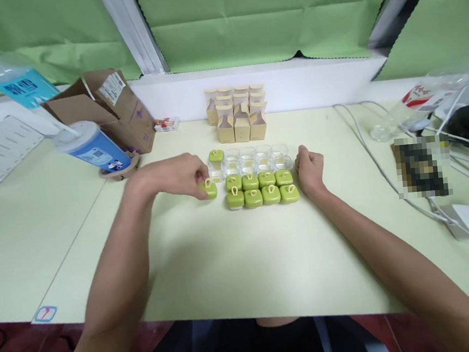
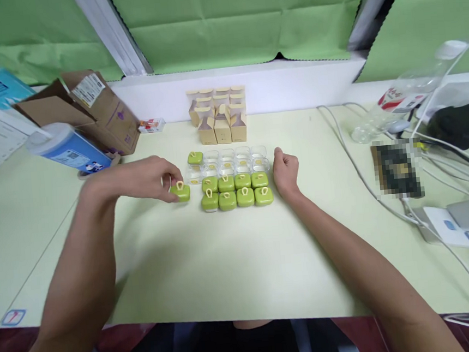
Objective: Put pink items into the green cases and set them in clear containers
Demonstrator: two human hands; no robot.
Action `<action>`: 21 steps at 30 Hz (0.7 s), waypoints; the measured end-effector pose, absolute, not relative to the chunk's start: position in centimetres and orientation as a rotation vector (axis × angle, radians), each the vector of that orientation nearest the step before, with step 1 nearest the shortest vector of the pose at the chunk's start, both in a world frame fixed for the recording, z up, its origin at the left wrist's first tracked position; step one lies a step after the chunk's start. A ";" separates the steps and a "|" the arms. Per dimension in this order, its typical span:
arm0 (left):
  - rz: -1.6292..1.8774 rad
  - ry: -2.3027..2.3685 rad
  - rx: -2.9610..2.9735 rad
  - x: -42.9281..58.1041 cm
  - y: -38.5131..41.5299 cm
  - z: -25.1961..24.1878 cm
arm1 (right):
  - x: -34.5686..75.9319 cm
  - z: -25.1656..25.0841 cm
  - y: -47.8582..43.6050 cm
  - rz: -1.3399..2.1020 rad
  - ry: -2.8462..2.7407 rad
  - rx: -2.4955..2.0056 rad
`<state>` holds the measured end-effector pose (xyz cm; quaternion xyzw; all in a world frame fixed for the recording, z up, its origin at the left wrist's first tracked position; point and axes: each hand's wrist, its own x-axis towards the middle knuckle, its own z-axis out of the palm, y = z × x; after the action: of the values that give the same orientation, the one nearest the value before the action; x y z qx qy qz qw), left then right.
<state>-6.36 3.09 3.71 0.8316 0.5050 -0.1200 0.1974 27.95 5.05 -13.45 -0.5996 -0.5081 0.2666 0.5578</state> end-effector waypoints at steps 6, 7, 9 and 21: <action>0.072 1.541 2.464 -7.9 5.1 3.7 | 27.9 -13.3 5.0 0.636 -1.109 -1.384; 0.094 1.532 2.464 -7.7 5.3 3.3 | 27.9 -13.3 5.0 0.638 -1.108 -1.382; 0.118 1.500 2.462 -7.4 5.7 2.5 | 27.9 -13.2 4.9 0.637 -1.112 -1.386; 0.098 1.418 2.457 -6.9 6.7 0.7 | 27.9 -13.4 5.1 0.618 -1.136 -1.415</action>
<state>-6.94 6.66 0.70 0.8557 0.4937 0.0340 0.1510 27.88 5.07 -13.38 -0.6040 -0.4850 0.2638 0.5748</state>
